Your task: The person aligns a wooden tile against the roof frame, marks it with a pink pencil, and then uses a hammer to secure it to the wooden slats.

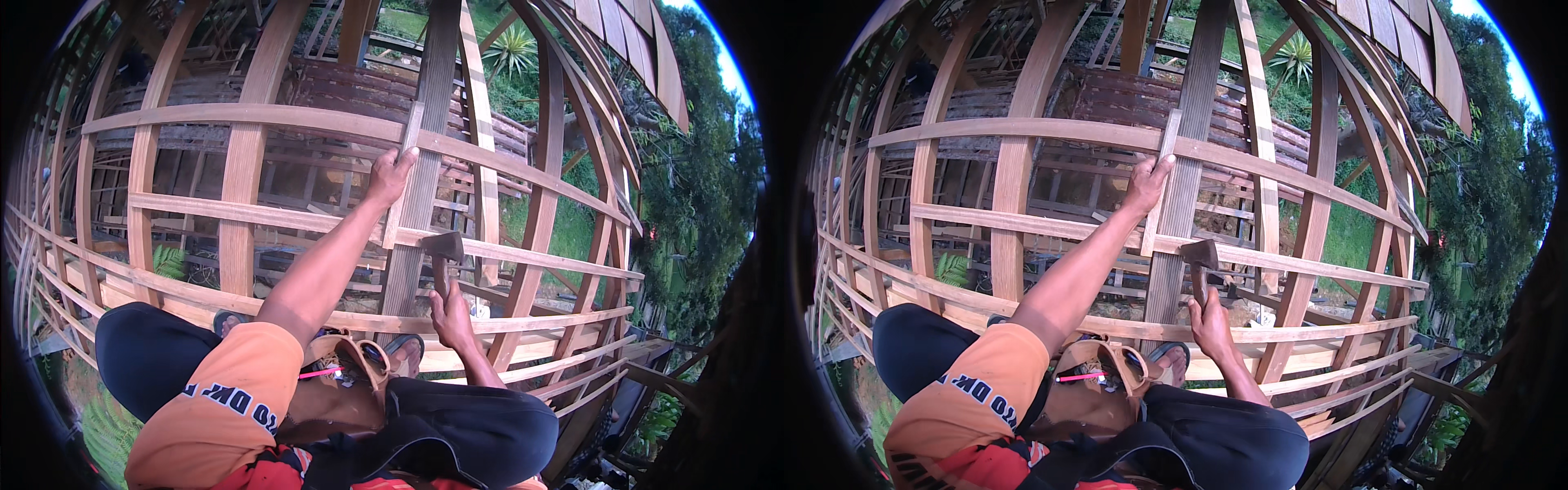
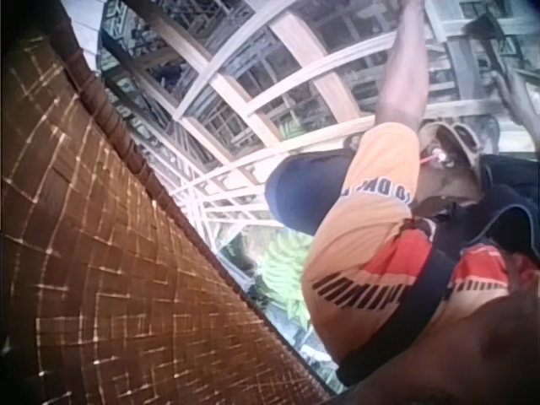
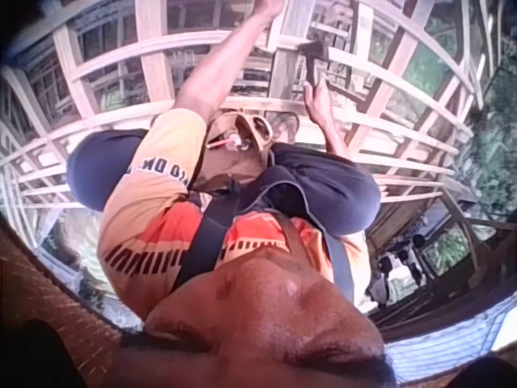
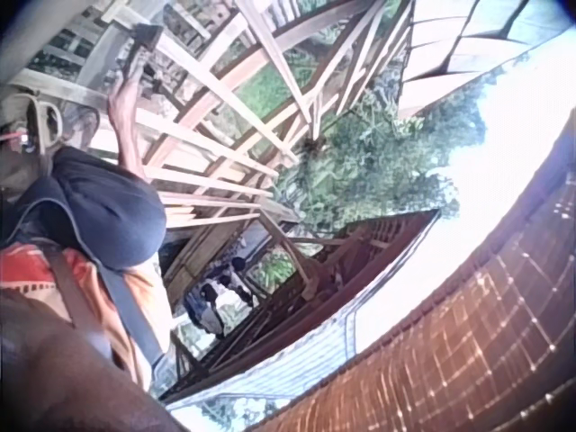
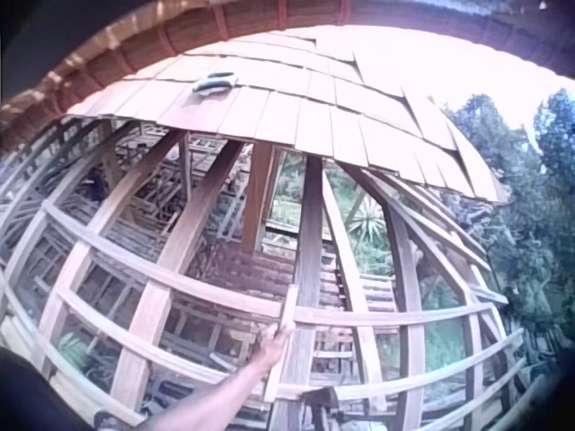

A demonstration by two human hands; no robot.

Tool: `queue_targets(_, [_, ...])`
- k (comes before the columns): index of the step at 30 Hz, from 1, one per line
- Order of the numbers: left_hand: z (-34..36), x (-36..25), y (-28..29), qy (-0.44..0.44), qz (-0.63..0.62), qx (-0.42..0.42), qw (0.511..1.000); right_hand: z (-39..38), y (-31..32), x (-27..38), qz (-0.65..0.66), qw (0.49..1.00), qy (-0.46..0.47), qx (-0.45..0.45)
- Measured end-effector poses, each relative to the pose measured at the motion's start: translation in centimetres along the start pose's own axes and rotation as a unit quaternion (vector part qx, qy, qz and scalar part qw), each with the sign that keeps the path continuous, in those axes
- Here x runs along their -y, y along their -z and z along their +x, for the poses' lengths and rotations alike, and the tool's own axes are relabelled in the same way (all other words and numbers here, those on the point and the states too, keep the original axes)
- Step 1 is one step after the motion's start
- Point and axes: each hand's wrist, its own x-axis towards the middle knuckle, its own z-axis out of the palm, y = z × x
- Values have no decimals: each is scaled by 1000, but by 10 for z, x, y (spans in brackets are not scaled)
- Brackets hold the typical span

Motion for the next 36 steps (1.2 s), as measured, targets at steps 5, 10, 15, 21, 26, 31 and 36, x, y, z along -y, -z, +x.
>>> queue_targets(5, [-8, 5, 16, 47, 10, 12, 999, 0, 79, 89, 442, 838, 241, -212])
queue_targets(10, [-7, 3, 41, 19, 46, -51, 997, -17, 106, 107, 519, 642, 474, -307])
queue_targets(15, [7, -8, 3, -12, -3, -9, 1000, 11, 10, 9, 98, 993, -34, 49])
queue_targets(21, [-5, -4, 26, -16, 20, -27, 999, -6, 125, 112, 432, 745, 428, -274])
queue_targets(26, [-6, -17, 7, -34, 5, -37, 999, -6, 5, 4, 217, 960, 157, -78])
queue_targets(31, [-3, 0, 18, -9, 3, -24, 1000, -1, 39, 54, 234, 961, 141, -42])
queue_targets(36, [-3, 7, 30, -1, 19, -55, 998, 4, 69, 83, 477, 723, 465, -182])
